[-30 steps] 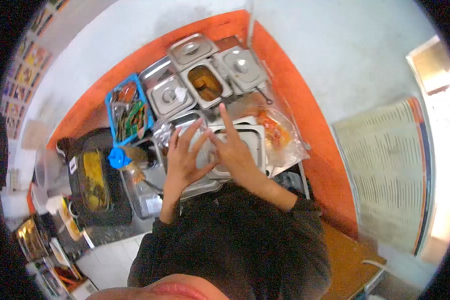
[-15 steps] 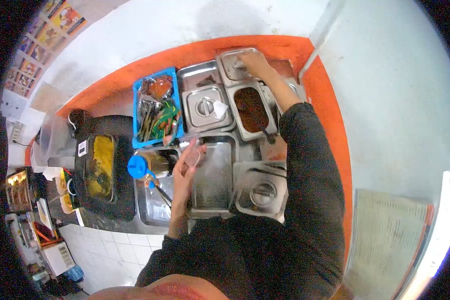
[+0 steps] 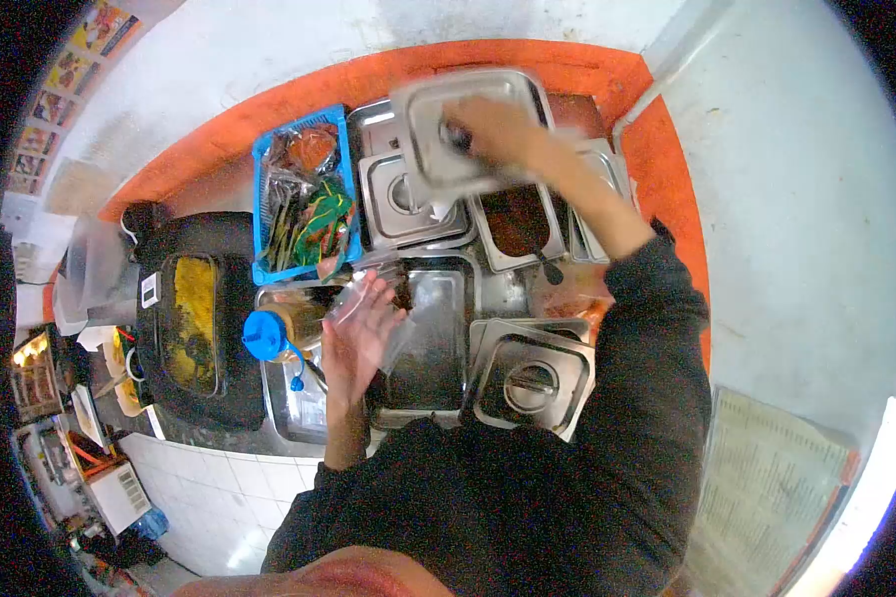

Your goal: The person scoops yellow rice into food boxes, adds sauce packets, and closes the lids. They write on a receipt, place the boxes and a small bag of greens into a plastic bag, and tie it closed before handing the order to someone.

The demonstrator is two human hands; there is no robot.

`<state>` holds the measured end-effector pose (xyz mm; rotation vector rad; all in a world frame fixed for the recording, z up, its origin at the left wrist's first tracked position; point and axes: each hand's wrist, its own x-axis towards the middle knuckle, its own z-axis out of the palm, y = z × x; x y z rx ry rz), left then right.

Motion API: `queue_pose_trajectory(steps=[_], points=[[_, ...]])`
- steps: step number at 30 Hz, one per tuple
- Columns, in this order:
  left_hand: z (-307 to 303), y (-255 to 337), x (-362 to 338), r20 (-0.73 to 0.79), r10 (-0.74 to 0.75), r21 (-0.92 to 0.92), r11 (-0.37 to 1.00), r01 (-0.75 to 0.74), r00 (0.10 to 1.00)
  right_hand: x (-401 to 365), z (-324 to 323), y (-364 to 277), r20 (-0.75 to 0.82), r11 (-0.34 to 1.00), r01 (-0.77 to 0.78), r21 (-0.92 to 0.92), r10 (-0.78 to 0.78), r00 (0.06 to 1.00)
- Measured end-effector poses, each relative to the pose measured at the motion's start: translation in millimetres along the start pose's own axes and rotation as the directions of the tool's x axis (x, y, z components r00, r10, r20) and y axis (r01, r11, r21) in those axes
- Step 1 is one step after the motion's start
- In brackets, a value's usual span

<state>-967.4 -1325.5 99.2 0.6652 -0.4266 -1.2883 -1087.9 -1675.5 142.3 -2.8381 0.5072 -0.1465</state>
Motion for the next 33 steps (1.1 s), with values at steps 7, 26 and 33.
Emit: queue_pose_trajectory(steps=[7,26,33], points=[[-2,-14,12,-0.036,0.033,-0.053,0.998,-0.035,0.999,-96,53,-40,0.123,0.998,-0.070,-0.009,0.070,0.990],[13,-59,99,0.006,-0.319,0.271,0.913,0.305,0.948,-93,16,91,0.015,0.759,-0.636,-0.137,0.644,0.765],[-27,-149,132,0.118,0.087,0.251,0.961,-0.114,0.989,-46,22,85,0.011,0.939,-0.315,-0.138,0.320,0.947]])
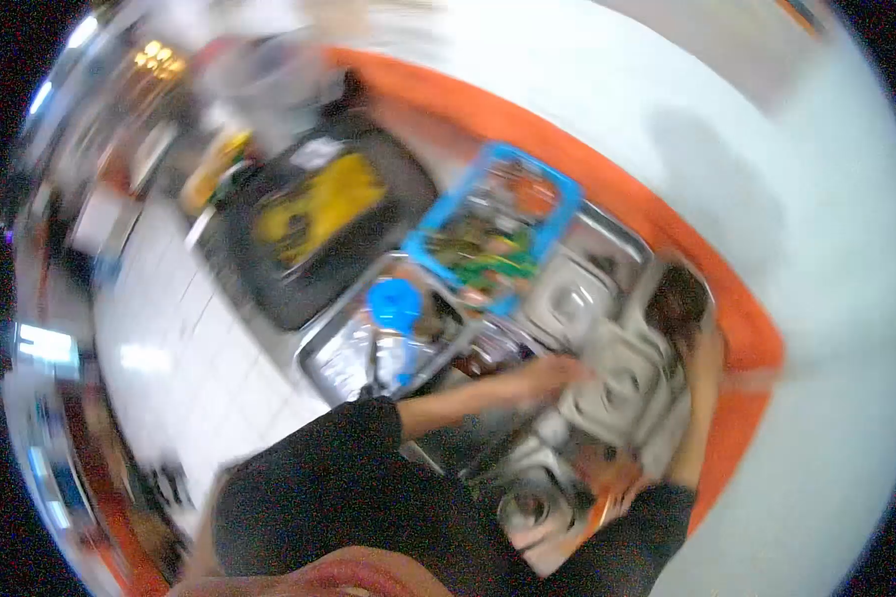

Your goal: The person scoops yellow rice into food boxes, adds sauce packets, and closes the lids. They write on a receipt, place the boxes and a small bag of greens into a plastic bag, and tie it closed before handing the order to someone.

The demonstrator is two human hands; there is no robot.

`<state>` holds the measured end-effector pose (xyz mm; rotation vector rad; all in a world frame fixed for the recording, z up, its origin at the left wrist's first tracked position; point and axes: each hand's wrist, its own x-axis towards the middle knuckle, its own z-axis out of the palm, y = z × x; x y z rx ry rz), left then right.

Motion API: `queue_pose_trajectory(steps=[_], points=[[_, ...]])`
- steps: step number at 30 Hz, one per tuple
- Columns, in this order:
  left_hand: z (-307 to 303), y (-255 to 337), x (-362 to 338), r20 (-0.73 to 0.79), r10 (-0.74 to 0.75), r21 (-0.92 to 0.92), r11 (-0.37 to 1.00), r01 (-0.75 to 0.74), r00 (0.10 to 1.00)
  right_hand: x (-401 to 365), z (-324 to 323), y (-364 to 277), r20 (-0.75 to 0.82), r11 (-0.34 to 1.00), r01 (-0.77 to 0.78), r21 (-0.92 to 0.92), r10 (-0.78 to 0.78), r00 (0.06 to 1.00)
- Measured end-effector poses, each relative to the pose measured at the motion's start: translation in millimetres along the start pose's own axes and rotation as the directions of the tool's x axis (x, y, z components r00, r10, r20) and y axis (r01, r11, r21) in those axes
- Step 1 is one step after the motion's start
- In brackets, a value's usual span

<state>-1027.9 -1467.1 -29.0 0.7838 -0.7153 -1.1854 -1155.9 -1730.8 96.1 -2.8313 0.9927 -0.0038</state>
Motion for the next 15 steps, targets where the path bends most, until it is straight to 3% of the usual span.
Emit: queue_pose_trajectory(steps=[1,2,3,5,7,10,11,13,14,15], points=[[-2,24,-7,0.059,-0.023,0.025,0.999,0.022,0.998,14,50,52,-0.146,0.990,0.137,-0.036,-0.141,0.979],[-1,34,-3,-0.062,-0.255,0.238,0.935,0.263,0.965,14,64,65,-0.257,0.969,0.192,-0.157,-0.228,0.939],[-6,26,-3,-0.084,-0.240,0.227,0.940,0.253,0.967,26,34,40,0.140,0.996,-0.008,-0.090,0.021,0.990],[-19,37,-6,-0.138,-0.186,0.195,0.958,0.211,0.973,30,31,51,0.008,0.990,0.141,-0.011,-0.141,0.990],[-14,60,-21,-0.164,-0.081,0.122,0.987,0.102,0.983,28,28,52,-0.161,0.970,0.183,-0.160,-0.209,0.965],[-10,115,-44,-0.243,-0.136,0.056,0.986,0.154,0.960,24,9,40,-0.115,0.991,0.108,-0.080,-0.116,0.986],[-10,113,-42,-0.269,-0.032,0.124,0.990,0.068,0.962,27,10,39,-0.115,0.990,0.114,-0.084,-0.123,0.986],[-7,106,-35,-0.287,-0.015,0.112,0.993,0.049,0.958,35,18,41,0.036,0.994,-0.104,0.028,0.103,0.994],[-4,113,-34,-0.299,-0.003,0.101,0.994,0.035,0.954,35,16,40,0.032,0.995,-0.095,0.028,0.094,0.995],[-5,113,-33,-0.303,0.003,0.102,0.994,0.030,0.953,29,12,37,0.068,0.994,0.070,-0.084,-0.064,0.996]])
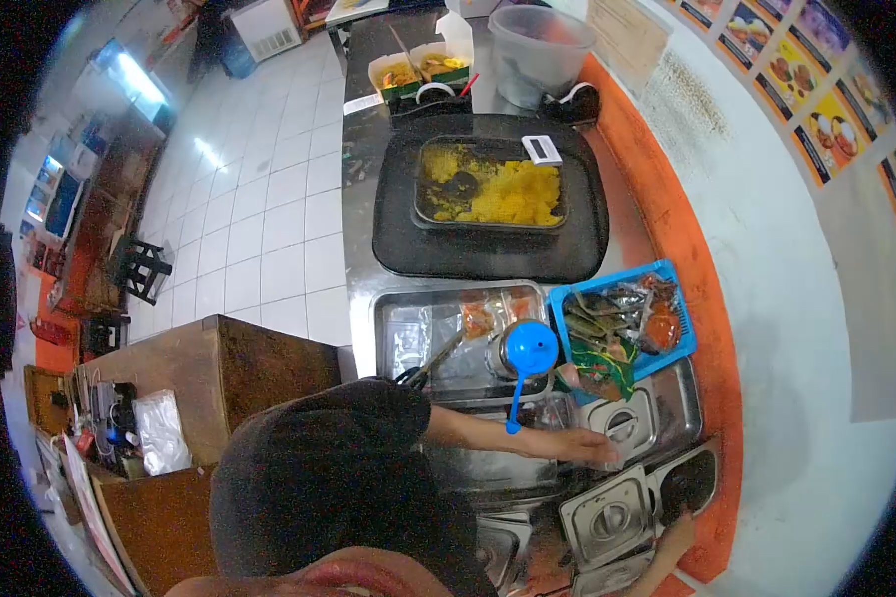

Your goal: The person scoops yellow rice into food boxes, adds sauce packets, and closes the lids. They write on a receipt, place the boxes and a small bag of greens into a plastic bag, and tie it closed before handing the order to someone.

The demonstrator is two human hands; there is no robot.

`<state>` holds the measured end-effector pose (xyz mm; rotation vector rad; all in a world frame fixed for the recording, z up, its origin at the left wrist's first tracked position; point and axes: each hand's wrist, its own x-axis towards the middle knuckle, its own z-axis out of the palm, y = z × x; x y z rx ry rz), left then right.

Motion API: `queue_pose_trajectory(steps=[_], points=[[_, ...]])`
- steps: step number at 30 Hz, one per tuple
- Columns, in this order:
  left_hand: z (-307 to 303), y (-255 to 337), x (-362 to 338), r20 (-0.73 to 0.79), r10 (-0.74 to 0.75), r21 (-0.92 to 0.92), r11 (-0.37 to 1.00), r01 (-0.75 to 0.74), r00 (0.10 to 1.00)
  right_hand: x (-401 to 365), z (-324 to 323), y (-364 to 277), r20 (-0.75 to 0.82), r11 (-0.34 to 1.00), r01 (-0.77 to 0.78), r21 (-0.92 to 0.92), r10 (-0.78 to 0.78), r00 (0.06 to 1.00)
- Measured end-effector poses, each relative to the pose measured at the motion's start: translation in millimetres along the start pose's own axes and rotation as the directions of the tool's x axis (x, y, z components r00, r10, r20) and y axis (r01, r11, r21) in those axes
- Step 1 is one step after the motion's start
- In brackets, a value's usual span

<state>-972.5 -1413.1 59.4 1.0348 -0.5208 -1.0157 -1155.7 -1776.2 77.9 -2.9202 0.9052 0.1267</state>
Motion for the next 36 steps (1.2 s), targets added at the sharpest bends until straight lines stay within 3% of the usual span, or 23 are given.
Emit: queue_pose_trajectory(steps=[1,3,5,7,8,11,12,14,15,17,18,19,20,21,22,26,27,28,29,31,32,34,36], points=[[1,-1,0,0.007,0.037,-0.034,0.999,-0.036,0.999,-9,-5,-3,0.043,0.981,0.155,-0.115,-0.151,0.988],[2,-6,1,0.020,0.066,-0.077,0.995,-0.065,0.998,-26,-38,-24,0.084,0.984,0.137,-0.116,-0.128,0.988],[-4,-5,4,0.166,-0.003,0.016,1.000,0.001,0.986,-33,-79,-49,0.122,0.986,0.120,-0.118,-0.105,0.987],[-1,3,0,0.143,0.058,0.036,0.997,-0.064,0.988,-29,-107,-67,0.432,0.990,-0.053,-0.130,0.105,0.896],[0,4,-1,0.124,0.115,0.060,0.991,-0.123,0.986,-29,-105,-62,0.459,0.994,-0.106,-0.023,0.105,0.882],[-1,0,3,0.162,0.125,0.048,0.990,-0.134,0.979,-31,-73,-46,0.271,0.980,0.066,-0.189,-0.013,0.963],[-1,-5,6,0.164,0.115,0.047,0.991,-0.125,0.980,-30,-63,-45,0.277,0.981,0.061,-0.186,-0.007,0.961],[4,-15,14,0.188,0.191,0.007,0.981,-0.196,0.963,-27,-43,-41,0.139,0.995,0.071,0.074,-0.081,0.987],[10,-14,12,0.192,0.187,-0.002,0.982,-0.191,0.963,-25,-28,-32,0.146,0.996,0.063,0.068,-0.072,0.987],[19,-3,6,0.185,0.178,-0.081,0.983,-0.165,0.967,-18,-8,-26,-0.209,0.970,0.225,0.087,-0.203,0.956],[18,-4,6,0.176,0.183,-0.077,0.982,-0.172,0.967,-16,-11,-26,-0.190,0.964,0.243,-0.107,-0.260,0.947],[17,-4,5,0.184,0.080,0.004,0.997,-0.082,0.980,-8,-9,-22,-0.196,0.962,0.255,-0.102,-0.271,0.942],[14,-2,4,0.185,-0.027,0.083,0.996,0.012,0.982,-5,-11,-21,-0.145,0.991,0.098,-0.087,-0.110,0.983],[10,-1,4,0.182,-0.030,0.088,0.996,0.014,0.983,-5,-11,-20,-0.086,0.994,-0.069,-0.081,0.062,0.994],[6,0,4,0.190,-0.020,0.061,0.998,0.008,0.982,-7,-13,-17,-0.008,0.982,-0.027,-0.189,0.026,1.000],[8,-4,7,0.161,-0.019,0.104,0.995,0.002,0.987,-5,-8,-1,0.130,0.986,0.095,-0.139,-0.077,0.989],[8,-7,10,0.160,-0.015,0.103,0.995,-0.002,0.987,-7,-8,5,0.078,0.992,0.129,0.011,-0.130,0.988],[10,-11,12,0.214,0.093,0.025,0.995,-0.101,0.972,-10,-6,9,0.021,0.973,0.166,0.162,-0.171,0.985],[12,-8,11,0.262,0.202,-0.059,0.979,-0.194,0.944,-7,-6,10,0.020,0.973,0.163,0.162,-0.168,0.986],[17,-3,7,0.307,0.173,-0.076,0.985,-0.157,0.936,0,-9,15,-0.028,0.844,0.084,0.530,-0.082,0.996],[20,4,4,0.344,0.146,-0.092,0.988,-0.122,0.927,4,-10,14,-0.032,0.845,0.082,0.528,-0.077,0.997],[26,15,0,0.374,0.084,-0.016,0.996,-0.084,0.924,15,-10,6,-0.136,0.968,0.243,0.061,-0.233,0.963],[35,29,-6,0.368,-0.033,0.149,0.989,-0.024,0.929,25,7,5,0.030,0.957,0.169,-0.237,-0.166,0.986]])
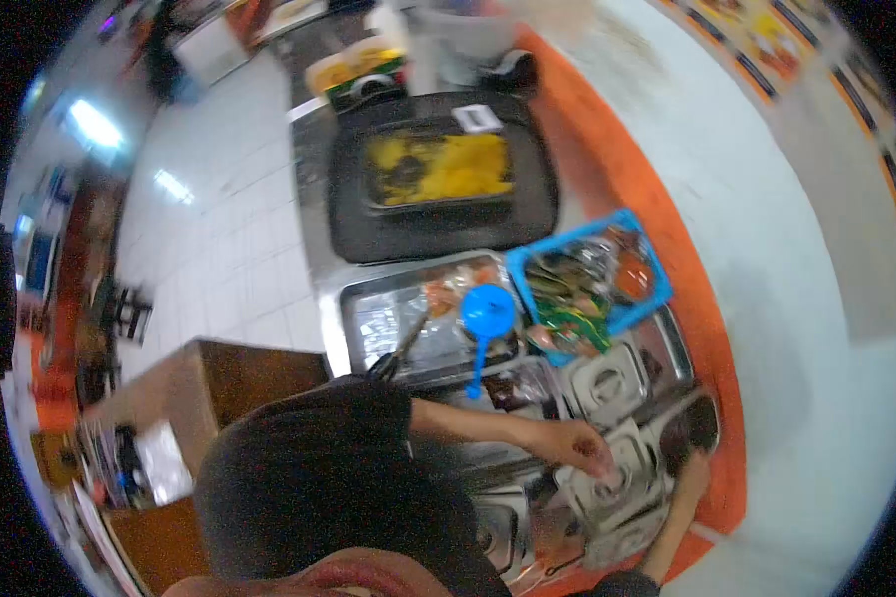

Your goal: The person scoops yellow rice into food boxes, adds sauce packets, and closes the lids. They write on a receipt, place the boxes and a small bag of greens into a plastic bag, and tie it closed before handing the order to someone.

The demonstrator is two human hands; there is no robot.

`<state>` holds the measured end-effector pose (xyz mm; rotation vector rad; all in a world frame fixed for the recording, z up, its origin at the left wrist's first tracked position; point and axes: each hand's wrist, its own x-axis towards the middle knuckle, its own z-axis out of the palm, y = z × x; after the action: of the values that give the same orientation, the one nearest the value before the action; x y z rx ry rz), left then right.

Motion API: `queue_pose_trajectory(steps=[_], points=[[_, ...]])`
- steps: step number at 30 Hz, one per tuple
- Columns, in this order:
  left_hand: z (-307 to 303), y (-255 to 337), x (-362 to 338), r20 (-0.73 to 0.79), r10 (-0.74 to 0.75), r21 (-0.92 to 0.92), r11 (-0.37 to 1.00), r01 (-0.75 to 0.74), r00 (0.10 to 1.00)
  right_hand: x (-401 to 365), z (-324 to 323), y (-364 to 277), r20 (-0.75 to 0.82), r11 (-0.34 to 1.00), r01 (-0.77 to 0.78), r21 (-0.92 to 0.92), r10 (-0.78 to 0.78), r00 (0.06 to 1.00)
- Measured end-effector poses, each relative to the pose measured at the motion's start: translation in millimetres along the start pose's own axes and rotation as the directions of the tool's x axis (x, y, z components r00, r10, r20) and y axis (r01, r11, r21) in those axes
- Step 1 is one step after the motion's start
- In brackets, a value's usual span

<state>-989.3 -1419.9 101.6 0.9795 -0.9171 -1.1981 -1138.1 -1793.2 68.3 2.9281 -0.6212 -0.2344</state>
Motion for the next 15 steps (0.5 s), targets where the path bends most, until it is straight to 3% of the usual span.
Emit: queue_pose_trajectory(steps=[1,2,3,4,5,6,7,8,9,10,11,12,13,15], points=[[0,1,2,0.049,0.057,0.020,0.998,-0.058,0.997,-6,-24,-25,0.107,0.999,0.039,-0.025,-0.036,0.994],[0,-13,11,0.054,0.168,0.027,0.985,-0.170,0.984,-17,6,-4,-0.143,0.973,0.231,0.012,-0.227,0.963],[9,9,11,-0.040,0.021,-0.071,0.997,-0.024,0.999,-24,4,-7,0.007,0.996,0.071,-0.047,-0.071,0.997],[8,3,22,-0.051,0.091,-0.161,0.982,-0.098,0.995,-34,3,-5,-0.055,0.998,0.034,-0.055,-0.037,0.998],[7,-11,36,-0.072,0.145,-0.257,0.953,-0.159,0.987,-38,-28,-12,0.080,0.999,-0.044,0.014,0.043,0.996],[6,-20,51,-0.097,0.235,-0.254,0.934,-0.253,0.967,-45,-57,-20,0.053,0.997,-0.050,-0.057,0.053,0.997],[7,25,56,-0.147,-0.138,-0.005,0.990,0.139,0.979,-57,-92,-33,-0.109,0.998,-0.040,0.054,0.045,0.993],[7,24,71,-0.118,0.142,0.057,0.989,-0.136,0.983,-55,-105,-25,0.031,0.997,-0.069,0.030,0.068,0.997],[3,39,95,-0.038,0.241,0.249,0.942,-0.224,0.970,-57,-111,-21,0.011,0.999,-0.047,0.016,0.047,0.999],[-1,51,109,-0.064,0.236,0.291,0.934,-0.208,0.970,-58,-115,-29,0.062,0.999,-0.014,0.043,0.011,0.998],[2,59,128,-0.194,0.192,0.296,0.947,-0.129,0.962,-58,-115,-28,0.105,0.997,0.033,0.074,-0.041,0.994],[3,65,148,-0.331,0.150,0.299,0.953,-0.047,0.932,-48,-75,-17,0.082,0.997,0.065,-0.050,-0.061,0.995],[-14,52,176,-0.321,0.095,0.285,0.958,0.001,0.942,-41,-33,-11,0.064,0.979,0.103,-0.177,-0.093,0.994],[-44,20,223,-0.308,0.040,0.277,0.959,0.050,0.950,-41,-38,-29,-0.071,0.995,0.062,-0.074,-0.067,0.995]])
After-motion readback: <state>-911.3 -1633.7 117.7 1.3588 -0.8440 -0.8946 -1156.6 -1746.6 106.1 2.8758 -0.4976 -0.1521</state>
